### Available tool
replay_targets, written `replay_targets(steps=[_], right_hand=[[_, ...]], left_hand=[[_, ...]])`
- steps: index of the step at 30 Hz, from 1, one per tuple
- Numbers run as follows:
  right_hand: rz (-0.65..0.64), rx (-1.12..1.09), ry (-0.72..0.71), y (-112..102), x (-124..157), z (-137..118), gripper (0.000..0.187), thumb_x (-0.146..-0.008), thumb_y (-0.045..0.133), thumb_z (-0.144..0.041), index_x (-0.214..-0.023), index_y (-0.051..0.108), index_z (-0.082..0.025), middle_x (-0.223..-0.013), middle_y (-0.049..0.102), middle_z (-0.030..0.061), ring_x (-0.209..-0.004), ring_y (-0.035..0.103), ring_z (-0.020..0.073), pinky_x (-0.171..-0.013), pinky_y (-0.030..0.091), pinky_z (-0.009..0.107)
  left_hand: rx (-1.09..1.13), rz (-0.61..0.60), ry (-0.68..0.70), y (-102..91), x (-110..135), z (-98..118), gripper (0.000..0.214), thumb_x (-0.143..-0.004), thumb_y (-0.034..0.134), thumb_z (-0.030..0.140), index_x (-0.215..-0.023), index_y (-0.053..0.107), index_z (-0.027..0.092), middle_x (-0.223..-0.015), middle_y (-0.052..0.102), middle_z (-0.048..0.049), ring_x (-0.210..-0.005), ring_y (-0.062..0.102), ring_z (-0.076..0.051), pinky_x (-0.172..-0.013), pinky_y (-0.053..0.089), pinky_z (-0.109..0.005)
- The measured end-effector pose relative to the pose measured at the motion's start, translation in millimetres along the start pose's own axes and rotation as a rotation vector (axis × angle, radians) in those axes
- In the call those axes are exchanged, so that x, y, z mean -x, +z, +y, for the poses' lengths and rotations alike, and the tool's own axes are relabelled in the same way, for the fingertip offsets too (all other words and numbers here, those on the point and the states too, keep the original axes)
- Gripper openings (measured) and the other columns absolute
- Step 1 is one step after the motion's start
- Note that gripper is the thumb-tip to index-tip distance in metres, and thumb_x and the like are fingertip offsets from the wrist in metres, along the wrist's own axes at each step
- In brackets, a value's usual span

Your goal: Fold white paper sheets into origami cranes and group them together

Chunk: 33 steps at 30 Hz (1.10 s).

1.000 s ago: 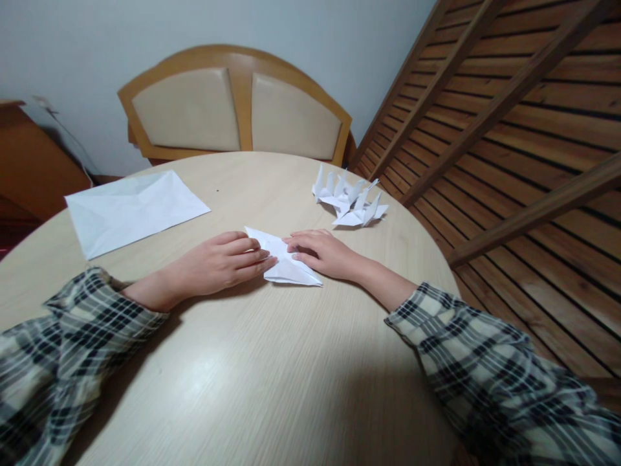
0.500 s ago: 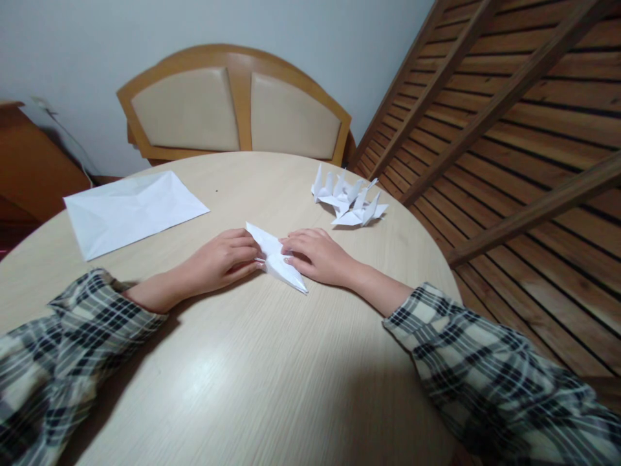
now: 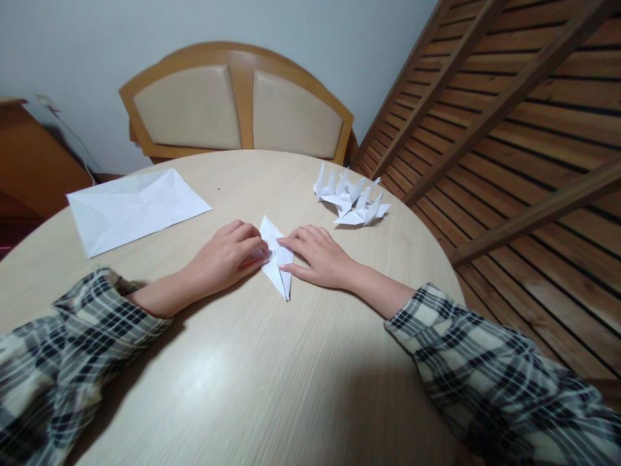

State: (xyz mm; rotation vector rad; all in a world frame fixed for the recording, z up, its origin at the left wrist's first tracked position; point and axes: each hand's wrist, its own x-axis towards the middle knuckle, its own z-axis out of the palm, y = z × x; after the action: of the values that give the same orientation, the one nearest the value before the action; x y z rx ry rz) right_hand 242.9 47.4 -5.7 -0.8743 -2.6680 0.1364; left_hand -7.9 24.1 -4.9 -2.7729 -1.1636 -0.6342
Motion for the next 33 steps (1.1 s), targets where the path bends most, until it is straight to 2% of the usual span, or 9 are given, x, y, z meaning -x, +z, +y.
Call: replay_targets(steps=[4,7,12,18,23,27,30,33], right_hand=[[0.006,0.013,0.024,1,-1,0,0.045,-0.098,0.057,-0.05,-0.129,0.066,-0.019,-0.123,0.061,0.013,-0.113,0.05,0.0276,-0.1,0.036,0.041],[0.002,0.013,0.048,1,-2,-2,0.043,-0.098,0.058,-0.047,-0.129,0.067,-0.019,-0.122,0.061,0.0124,-0.112,0.05,0.027,-0.1,0.036,0.041],[-0.009,0.01,0.084,1,-3,-6,0.038,-0.1,0.056,-0.039,-0.128,0.068,-0.017,-0.12,0.061,0.0126,-0.113,0.051,0.0266,-0.101,0.037,0.041],[0.005,0.028,0.083,3,-3,-5,0.036,-0.1,0.056,-0.038,-0.127,0.068,-0.019,-0.119,0.062,0.0116,-0.112,0.051,0.0264,-0.099,0.038,0.04],[0.011,0.01,0.073,2,-2,-5,0.035,-0.101,0.055,-0.038,-0.127,0.069,-0.019,-0.118,0.062,0.0112,-0.11,0.051,0.0257,-0.1,0.037,0.039],[0.015,-0.004,0.076,2,-3,-5,0.032,-0.102,0.051,-0.035,-0.125,0.068,-0.02,-0.116,0.063,0.0104,-0.109,0.052,0.0249,-0.098,0.036,0.038],[0.045,-0.021,0.102,2,-4,-4,0.032,-0.105,0.047,-0.039,-0.117,0.067,-0.018,-0.111,0.065,0.0098,-0.106,0.053,0.0245,-0.093,0.036,0.037],[0.083,-0.065,0.12,3,-5,-3,0.034,-0.105,0.043,-0.043,-0.107,0.064,-0.017,-0.105,0.067,0.0087,-0.1,0.054,0.0232,-0.089,0.035,0.036]], left_hand=[[-0.114,-0.04,-0.007,-1.3,-2,8,0.024,-0.101,0.051,0.032,-0.096,0.07,0.019,-0.092,0.068,-0.0107,-0.09,0.057,-0.028,-0.078,0.044,-0.04],[-0.122,-0.071,-0.04,-3.3,-3,14,0.031,-0.099,0.055,0.045,-0.097,0.069,0.018,-0.092,0.069,-0.011,-0.092,0.059,-0.029,-0.079,0.044,-0.041],[-0.123,-0.111,-0.111,-6.0,-1,25,0.058,-0.085,0.061,0.07,-0.1,0.068,0.014,-0.095,0.067,-0.0145,-0.092,0.06,-0.033,-0.08,0.045,-0.045],[-0.164,-0.131,-0.16,-3.9,1,34,0.073,-0.079,0.056,0.082,-0.103,0.066,0.014,-0.102,0.065,-0.0162,-0.096,0.059,-0.034,-0.084,0.045,-0.046],[-0.164,-0.151,-0.173,-3.9,3,37,0.083,-0.078,0.05,0.088,-0.112,0.065,0.014,-0.106,0.063,-0.0163,-0.099,0.058,-0.035,-0.086,0.046,-0.046],[-0.094,-0.143,-0.19,-5.2,1,35,0.086,-0.085,0.041,0.086,-0.127,0.063,0.014,-0.105,0.063,-0.015,-0.1,0.058,-0.034,-0.088,0.046,-0.046],[-0.025,-0.149,-0.214,-5.5,0,30,0.077,-0.091,0.035,0.079,-0.118,0.067,0.014,-0.099,0.062,-0.0138,-0.097,0.057,-0.032,-0.088,0.046,-0.046],[0.02,-0.142,-0.224,-3.9,0,27,0.07,-0.092,0.038,0.076,-0.104,0.067,0.014,-0.096,0.061,-0.0132,-0.093,0.057,-0.032,-0.085,0.045,-0.047]])
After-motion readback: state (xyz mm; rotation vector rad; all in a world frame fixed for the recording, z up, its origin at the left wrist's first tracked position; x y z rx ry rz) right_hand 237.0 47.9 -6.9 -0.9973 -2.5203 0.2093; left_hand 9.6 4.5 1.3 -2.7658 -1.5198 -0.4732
